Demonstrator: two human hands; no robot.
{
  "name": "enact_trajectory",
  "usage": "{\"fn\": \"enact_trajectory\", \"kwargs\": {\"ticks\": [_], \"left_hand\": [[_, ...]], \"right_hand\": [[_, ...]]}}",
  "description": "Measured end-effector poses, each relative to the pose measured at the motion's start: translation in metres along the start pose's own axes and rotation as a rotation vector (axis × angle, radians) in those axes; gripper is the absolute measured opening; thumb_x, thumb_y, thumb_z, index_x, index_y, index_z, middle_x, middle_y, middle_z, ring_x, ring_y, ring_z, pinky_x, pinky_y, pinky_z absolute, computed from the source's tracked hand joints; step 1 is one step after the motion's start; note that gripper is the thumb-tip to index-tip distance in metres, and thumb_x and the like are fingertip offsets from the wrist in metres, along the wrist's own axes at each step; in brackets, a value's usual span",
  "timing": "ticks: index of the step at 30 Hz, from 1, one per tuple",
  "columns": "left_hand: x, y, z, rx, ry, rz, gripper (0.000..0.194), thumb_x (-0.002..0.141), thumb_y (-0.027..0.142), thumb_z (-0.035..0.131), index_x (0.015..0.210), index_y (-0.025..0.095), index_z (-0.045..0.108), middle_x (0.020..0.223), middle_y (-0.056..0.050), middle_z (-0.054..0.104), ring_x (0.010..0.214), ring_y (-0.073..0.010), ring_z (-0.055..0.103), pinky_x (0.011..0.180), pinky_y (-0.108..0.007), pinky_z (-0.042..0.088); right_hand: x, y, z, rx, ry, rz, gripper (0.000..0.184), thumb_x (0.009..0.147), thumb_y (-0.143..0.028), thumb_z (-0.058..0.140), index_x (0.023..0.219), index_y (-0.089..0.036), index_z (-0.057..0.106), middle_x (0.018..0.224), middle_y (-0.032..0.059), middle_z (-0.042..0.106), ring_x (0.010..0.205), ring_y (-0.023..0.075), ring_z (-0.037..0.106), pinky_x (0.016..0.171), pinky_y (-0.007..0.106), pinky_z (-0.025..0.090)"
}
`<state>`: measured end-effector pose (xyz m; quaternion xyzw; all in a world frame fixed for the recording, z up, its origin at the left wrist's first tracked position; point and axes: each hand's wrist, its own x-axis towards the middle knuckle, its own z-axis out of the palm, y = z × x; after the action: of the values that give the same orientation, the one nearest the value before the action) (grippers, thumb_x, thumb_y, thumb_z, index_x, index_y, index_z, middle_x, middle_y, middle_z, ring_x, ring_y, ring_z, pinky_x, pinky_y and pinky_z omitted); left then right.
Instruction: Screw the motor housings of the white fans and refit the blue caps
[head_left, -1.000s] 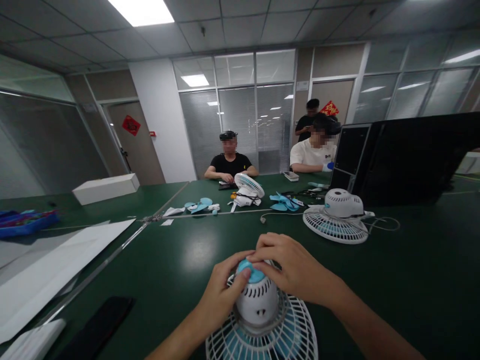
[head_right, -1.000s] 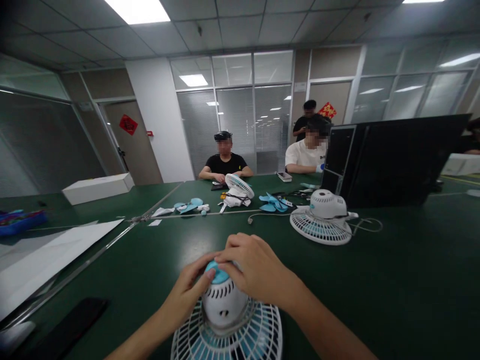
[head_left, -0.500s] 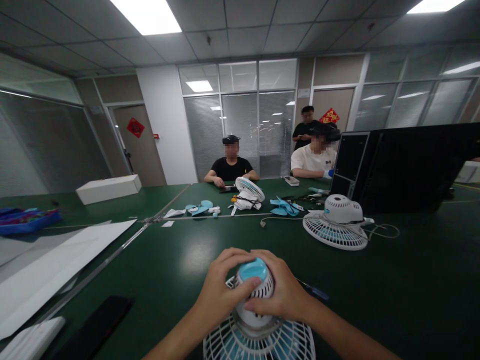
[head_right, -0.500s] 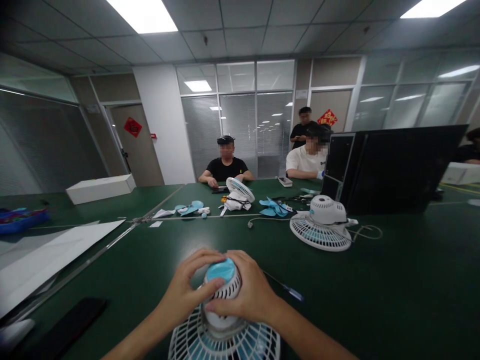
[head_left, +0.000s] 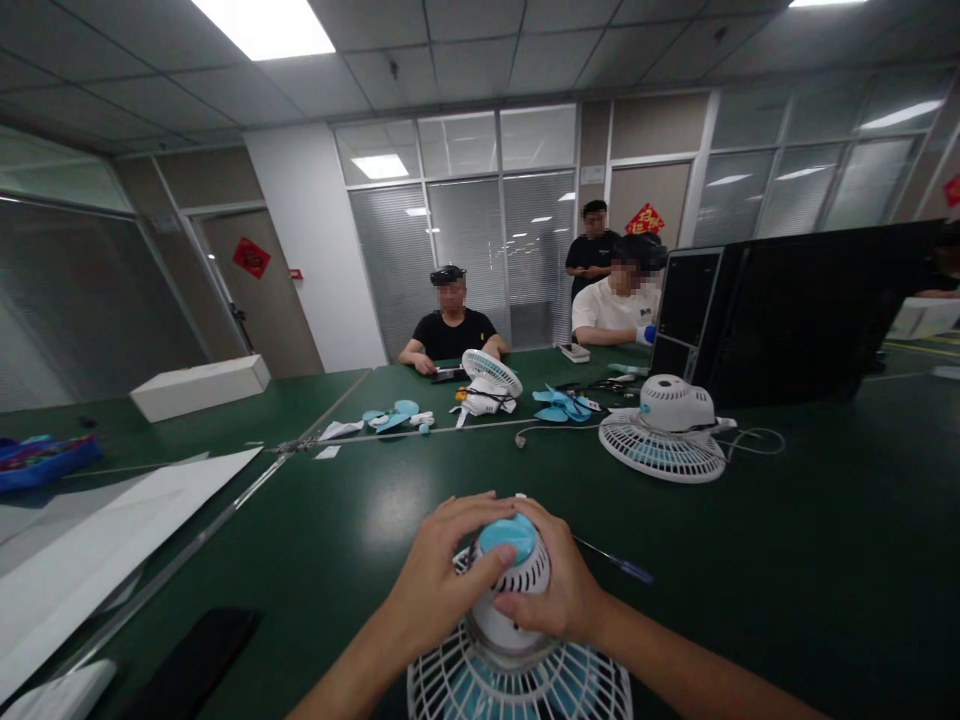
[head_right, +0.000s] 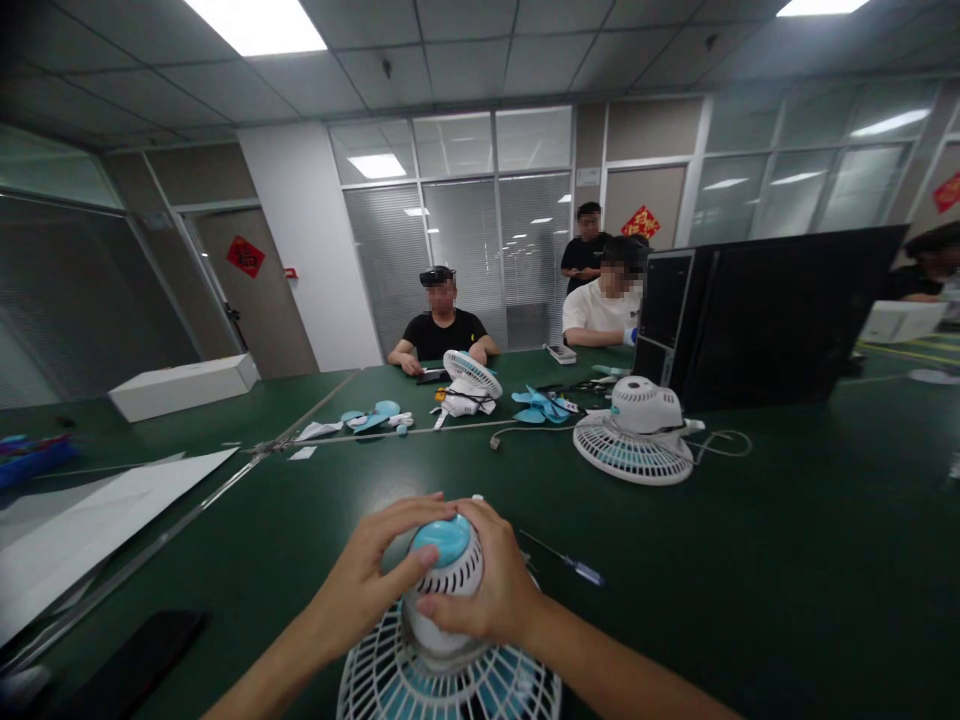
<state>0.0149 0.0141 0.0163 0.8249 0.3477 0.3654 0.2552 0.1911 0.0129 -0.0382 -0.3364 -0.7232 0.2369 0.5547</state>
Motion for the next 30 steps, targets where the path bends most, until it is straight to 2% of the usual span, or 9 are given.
{"fn": "enact_trajectory", "kwargs": {"ticks": [3,6,8,11,14,19,22,26,30], "left_hand": [[0.007,0.005,0.003,0.005,0.041,-0.001,0.028,0.077,0.031,0.072,0.104,0.024,0.074,0.114,-0.009,0.068,0.111,-0.0290,0.062,0.099,-0.047,0.047],[0.009,0.008,-0.002,0.028,0.006,0.025,0.032,0.077,0.029,0.072,0.109,0.025,0.074,0.107,-0.008,0.067,0.107,-0.0275,0.062,0.096,-0.045,0.049],[0.006,0.007,-0.009,0.010,-0.029,0.041,0.038,0.079,0.029,0.070,0.117,0.027,0.070,0.111,-0.008,0.068,0.112,-0.0291,0.060,0.099,-0.049,0.046],[-0.001,0.004,-0.015,-0.063,-0.083,0.049,0.045,0.083,0.027,0.065,0.128,0.033,0.062,0.130,-0.006,0.064,0.124,-0.0301,0.055,0.109,-0.056,0.035],[-0.004,0.001,-0.011,-0.153,-0.101,0.037,0.044,0.086,0.027,0.062,0.129,0.036,0.060,0.136,-0.003,0.060,0.130,-0.0291,0.049,0.114,-0.056,0.029],[0.000,-0.001,0.009,-0.252,0.008,0.002,0.033,0.084,0.035,0.067,0.116,0.028,0.070,0.113,-0.007,0.062,0.111,-0.0257,0.057,0.101,-0.043,0.044],[0.002,0.000,0.011,-0.200,0.010,-0.016,0.037,0.083,0.035,0.068,0.120,0.028,0.069,0.105,-0.006,0.058,0.102,-0.0236,0.056,0.095,-0.042,0.046],[0.001,0.002,0.003,-0.155,-0.043,0.014,0.044,0.085,0.030,0.065,0.129,0.032,0.062,0.112,-0.006,0.060,0.113,-0.0256,0.055,0.102,-0.046,0.041],[-0.006,0.002,-0.002,-0.169,-0.103,0.007,0.043,0.091,0.032,0.057,0.134,0.038,0.056,0.133,-0.003,0.058,0.131,-0.0282,0.046,0.113,-0.055,0.028]], "right_hand": [[0.001,-0.001,-0.001,-0.004,-0.013,0.002,0.063,0.061,-0.064,0.071,0.105,-0.020,0.061,0.098,0.0080,0.062,0.091,0.0255,0.060,0.083,0.035,0.049],[0.002,-0.001,-0.001,-0.004,-0.019,-0.022,0.065,0.062,-0.064,0.071,0.108,-0.020,0.059,0.101,0.0087,0.062,0.094,0.0260,0.060,0.085,0.036,0.049],[0.001,0.001,0.000,-0.004,-0.015,-0.045,0.069,0.062,-0.065,0.071,0.112,-0.019,0.058,0.102,0.0091,0.062,0.095,0.0263,0.060,0.085,0.036,0.049],[-0.001,0.005,0.001,-0.017,-0.004,-0.081,0.069,0.064,-0.064,0.070,0.115,-0.019,0.056,0.103,0.0092,0.062,0.095,0.0260,0.061,0.086,0.036,0.049],[-0.002,0.007,0.001,-0.040,0.007,-0.108,0.067,0.066,-0.063,0.070,0.115,-0.019,0.056,0.105,0.0095,0.062,0.096,0.0264,0.061,0.088,0.037,0.048],[-0.001,0.005,0.001,-0.057,0.008,-0.114,0.065,0.067,-0.060,0.071,0.114,-0.018,0.056,0.104,0.0094,0.063,0.095,0.0258,0.061,0.086,0.036,0.048],[0.001,0.003,0.000,-0.044,0.016,-0.095,0.064,0.064,-0.063,0.070,0.108,-0.018,0.058,0.098,0.0081,0.063,0.089,0.0248,0.061,0.080,0.035,0.050],[0.000,0.003,0.000,-0.065,0.010,-0.100,0.068,0.063,-0.065,0.071,0.110,-0.018,0.058,0.098,0.0087,0.063,0.091,0.0262,0.061,0.082,0.037,0.050],[-0.003,0.006,0.000,-0.086,0.052,-0.172,0.070,0.067,-0.067,0.069,0.116,-0.019,0.057,0.100,0.0088,0.063,0.090,0.0261,0.062,0.082,0.038,0.050]]}}
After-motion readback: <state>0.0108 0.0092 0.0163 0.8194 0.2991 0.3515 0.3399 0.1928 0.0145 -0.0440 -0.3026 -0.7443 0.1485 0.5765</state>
